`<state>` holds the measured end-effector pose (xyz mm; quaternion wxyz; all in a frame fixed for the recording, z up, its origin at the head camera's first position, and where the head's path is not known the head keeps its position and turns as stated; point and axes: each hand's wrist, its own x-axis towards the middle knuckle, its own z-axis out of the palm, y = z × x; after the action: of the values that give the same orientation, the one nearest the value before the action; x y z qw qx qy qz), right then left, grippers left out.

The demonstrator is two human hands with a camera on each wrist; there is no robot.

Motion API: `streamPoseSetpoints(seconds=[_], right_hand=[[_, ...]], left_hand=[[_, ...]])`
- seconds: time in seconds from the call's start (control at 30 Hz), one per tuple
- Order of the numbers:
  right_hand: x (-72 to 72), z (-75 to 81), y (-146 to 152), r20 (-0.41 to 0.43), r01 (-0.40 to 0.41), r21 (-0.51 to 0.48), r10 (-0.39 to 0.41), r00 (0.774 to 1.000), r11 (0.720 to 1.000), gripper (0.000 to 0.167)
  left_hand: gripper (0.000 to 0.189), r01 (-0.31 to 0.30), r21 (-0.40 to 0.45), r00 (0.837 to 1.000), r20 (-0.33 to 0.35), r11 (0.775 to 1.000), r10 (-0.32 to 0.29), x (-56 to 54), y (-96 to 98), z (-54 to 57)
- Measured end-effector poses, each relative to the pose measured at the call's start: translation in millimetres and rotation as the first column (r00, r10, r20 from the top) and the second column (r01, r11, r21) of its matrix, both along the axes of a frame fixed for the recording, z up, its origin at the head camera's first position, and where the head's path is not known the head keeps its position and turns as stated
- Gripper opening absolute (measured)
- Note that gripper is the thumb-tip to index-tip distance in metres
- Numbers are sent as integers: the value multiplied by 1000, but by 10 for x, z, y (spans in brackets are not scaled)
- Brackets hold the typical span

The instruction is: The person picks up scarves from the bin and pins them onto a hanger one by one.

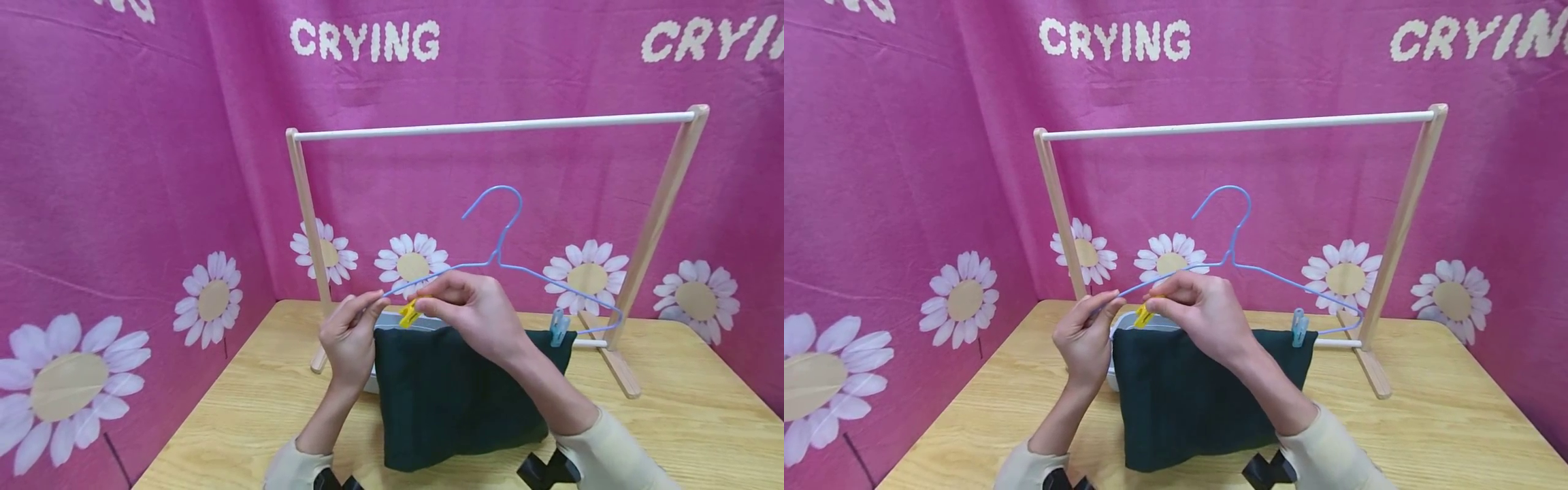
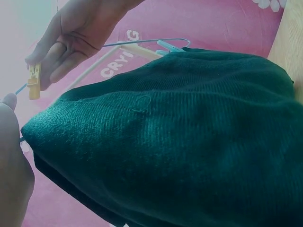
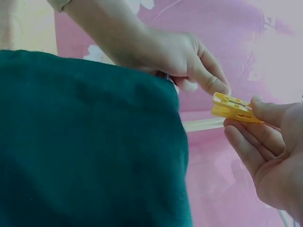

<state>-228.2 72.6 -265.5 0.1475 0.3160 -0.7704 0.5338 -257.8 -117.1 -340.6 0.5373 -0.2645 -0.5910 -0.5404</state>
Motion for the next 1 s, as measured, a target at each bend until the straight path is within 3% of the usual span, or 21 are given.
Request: streamPoseSetpoints(seconds=[0.17, 0.53, 1.0], right_hand=[[-27, -29, 3, -49, 12, 72, -8, 999, 997, 13], [-66, -77, -63, 14, -5, 234, 2, 1000, 972, 17], [-34, -152, -157, 47, -43, 210, 34, 998, 977, 10]], left_hand=[[26, -3, 8, 1000, 0, 1000, 3, 13, 11, 15], [21, 4, 34, 1000, -22, 999, -3, 75, 19, 47], [20, 5, 25, 997, -77, 1000, -3, 105, 30, 77]])
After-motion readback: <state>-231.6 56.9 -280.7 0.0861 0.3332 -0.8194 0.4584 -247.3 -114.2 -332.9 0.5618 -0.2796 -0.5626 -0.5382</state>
